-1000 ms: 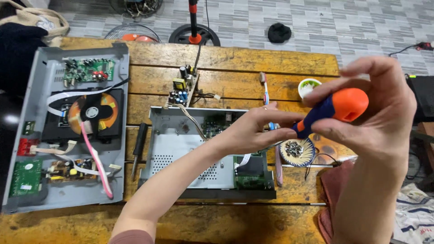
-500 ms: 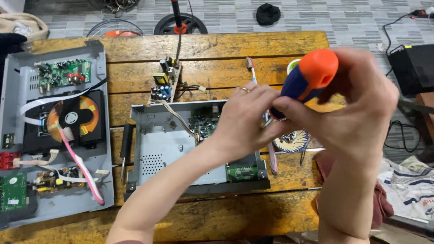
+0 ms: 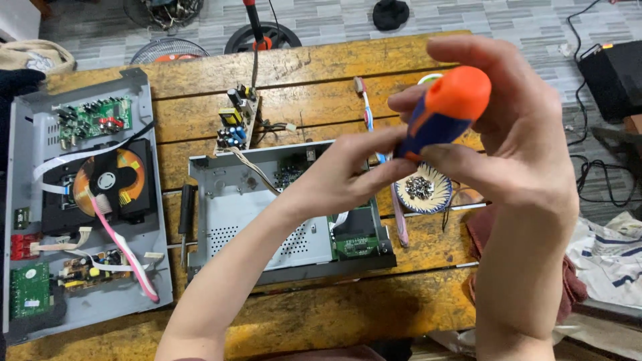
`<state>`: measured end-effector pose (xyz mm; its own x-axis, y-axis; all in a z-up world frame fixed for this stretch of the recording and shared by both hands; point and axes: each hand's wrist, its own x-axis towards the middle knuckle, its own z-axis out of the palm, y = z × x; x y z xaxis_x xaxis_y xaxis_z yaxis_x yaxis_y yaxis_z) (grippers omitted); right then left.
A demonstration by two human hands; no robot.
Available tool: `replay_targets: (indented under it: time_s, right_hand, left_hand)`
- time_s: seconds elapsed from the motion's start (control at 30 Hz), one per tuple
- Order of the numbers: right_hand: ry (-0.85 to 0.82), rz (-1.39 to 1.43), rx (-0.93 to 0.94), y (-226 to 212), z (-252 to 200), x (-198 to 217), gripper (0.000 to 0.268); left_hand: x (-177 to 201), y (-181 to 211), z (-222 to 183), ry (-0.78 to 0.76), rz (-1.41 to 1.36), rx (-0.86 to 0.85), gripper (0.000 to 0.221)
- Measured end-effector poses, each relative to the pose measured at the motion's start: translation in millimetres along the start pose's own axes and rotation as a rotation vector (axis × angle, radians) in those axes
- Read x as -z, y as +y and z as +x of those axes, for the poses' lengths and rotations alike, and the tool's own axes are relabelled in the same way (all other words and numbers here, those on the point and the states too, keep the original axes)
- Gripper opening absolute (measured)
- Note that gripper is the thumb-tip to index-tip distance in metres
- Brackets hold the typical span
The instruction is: Unscrewing and removing a circuit board from an electronic device during a repair.
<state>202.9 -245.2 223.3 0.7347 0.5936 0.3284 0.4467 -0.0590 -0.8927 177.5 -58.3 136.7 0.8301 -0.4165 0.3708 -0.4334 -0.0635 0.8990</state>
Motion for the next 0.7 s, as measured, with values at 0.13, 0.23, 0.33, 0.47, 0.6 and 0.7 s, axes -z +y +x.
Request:
replay_targets:
  time_s: [0.13, 0.23, 0.33, 0.47, 0.6, 0.7]
  right_hand:
    - [-0.008, -0.155, 0.136, 8, -1, -4, 0.061]
    - [0.212, -0.694, 0.323, 16, 0, -4, 0.059]
    - [0.039, -0.328, 0.219, 6, 4, 3, 0.074]
    - [-0.107, -0.013, 0.047, 6, 11, 4, 0.082]
    - [0.172, -0.716, 0.201, 26, 7, -6, 0.075]
    - [0.148, -0.566, 0.069, 9, 8, -10, 0.077]
  left_hand:
    - [-7, -8, 1, 0.115, 0.066, -0.044, 0.029]
    - [-11, -5, 5, 0.249, 0.178, -0.099, 0.027]
    - [-9, -3, 0, 0.199, 0.159, 0.01, 0.026]
    - [-9, -9, -4, 0.097, -0.021, 0.037, 0.026]
    - [-15, -20, 0, 0.327, 0.194, -0.062, 0.038]
    - [-15, -24, -5, 0.255, 0.195, -0.119, 0.036]
